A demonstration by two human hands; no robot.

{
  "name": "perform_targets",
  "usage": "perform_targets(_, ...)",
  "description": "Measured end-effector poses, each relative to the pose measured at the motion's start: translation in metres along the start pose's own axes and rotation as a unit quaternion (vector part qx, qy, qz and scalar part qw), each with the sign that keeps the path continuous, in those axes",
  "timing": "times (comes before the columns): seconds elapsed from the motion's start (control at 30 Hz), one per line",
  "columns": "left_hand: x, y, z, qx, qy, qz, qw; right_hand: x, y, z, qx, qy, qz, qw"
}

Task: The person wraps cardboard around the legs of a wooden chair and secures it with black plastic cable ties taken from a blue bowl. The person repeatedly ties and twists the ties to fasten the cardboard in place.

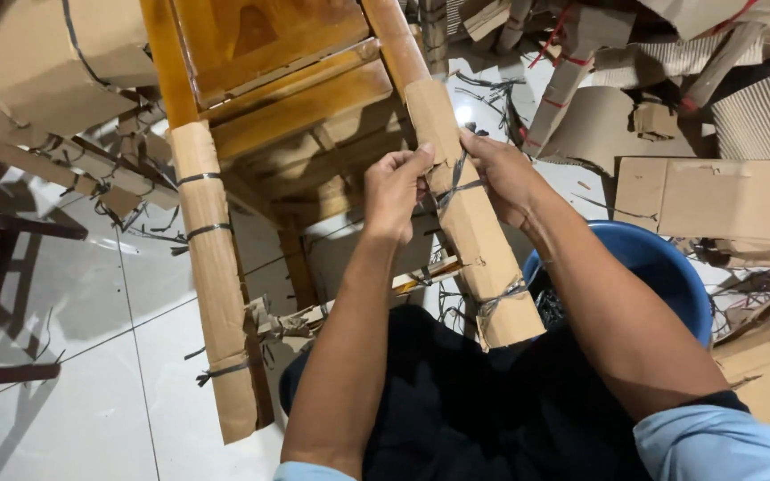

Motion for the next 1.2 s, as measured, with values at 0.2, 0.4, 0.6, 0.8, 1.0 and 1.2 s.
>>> perform_targets(0.2,-0.014,-0.019,-0.010,-0.029,0.002,0.009,1.000,0.019,-0.039,-0.035,0.006,-0.002,-0.018,1.000)
perform_targets(0.4,-0.037,-0.020,-0.011,-0.027,0.115,0.018,0.993,0.023,-0.053,-0.042,0.048,-0.030,-0.064,0.996)
perform_targets(0.6,-0.029,0.004,0.001,-0.019,0.163,0.064,0.984,-0.001,-0.027,-0.011,0.050,0.070,-0.110,0.990)
perform_targets(0.8,-0.055,-0.014,-0.001,0.004,0.149,0.087,0.985,-0.027,-0.004,0.014,-0.063,0.408,-0.126,0.902)
perform_targets(1.0,-0.019,0.017,0.010,0.093,-0.265,0.323,0.904,-0.036,-0.005,0.033,-0.047,0.537,-0.088,0.837)
perform_targets(1.2,0.015,0.012,0.017,0.047,-0.240,0.208,0.947,-0.036,-0.015,0.037,-0.025,0.629,-0.121,0.767)
Point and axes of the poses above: each hand's wrist, its own y-axis away from the middle knuckle, its own z-axis out of the palm, x = y × z, the point moved 2 cm from there along -y, towards the middle knuckle, and after that the axes turned 3 degrees about -x, right-handed, at the moved point
